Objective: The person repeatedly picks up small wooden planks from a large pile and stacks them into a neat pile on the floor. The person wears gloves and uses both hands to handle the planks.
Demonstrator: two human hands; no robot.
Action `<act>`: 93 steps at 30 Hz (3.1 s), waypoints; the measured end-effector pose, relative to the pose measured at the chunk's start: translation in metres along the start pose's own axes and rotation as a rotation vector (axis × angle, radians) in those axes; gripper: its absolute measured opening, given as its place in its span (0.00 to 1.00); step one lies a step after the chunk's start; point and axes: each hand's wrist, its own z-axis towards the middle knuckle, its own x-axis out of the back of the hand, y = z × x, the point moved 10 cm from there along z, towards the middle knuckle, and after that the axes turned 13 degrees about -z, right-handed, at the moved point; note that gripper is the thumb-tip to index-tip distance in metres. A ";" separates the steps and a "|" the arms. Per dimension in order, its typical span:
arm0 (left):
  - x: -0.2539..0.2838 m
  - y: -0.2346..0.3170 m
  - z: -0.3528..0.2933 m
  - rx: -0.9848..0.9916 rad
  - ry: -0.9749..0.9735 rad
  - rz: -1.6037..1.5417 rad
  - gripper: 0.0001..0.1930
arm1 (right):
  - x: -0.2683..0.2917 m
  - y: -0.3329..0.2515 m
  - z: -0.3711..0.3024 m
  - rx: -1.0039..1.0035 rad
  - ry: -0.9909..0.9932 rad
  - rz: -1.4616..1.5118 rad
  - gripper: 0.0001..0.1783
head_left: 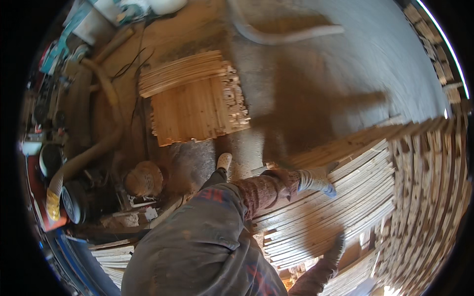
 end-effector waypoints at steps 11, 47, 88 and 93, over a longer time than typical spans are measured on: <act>0.318 0.045 -0.245 -0.032 0.752 -0.586 0.37 | -0.533 -0.193 0.139 0.299 -1.145 -0.634 0.21; 0.538 -0.235 -0.464 -0.082 1.616 -1.126 0.44 | -1.226 0.043 0.058 1.461 -0.667 -1.848 0.48; 0.490 -0.206 -0.419 0.133 1.320 -0.736 0.29 | -0.654 -0.070 0.159 0.444 -0.775 -0.657 0.35; 0.403 -0.225 -0.360 0.338 1.051 -0.423 0.25 | -0.490 -0.068 0.070 0.130 -0.710 -0.652 0.30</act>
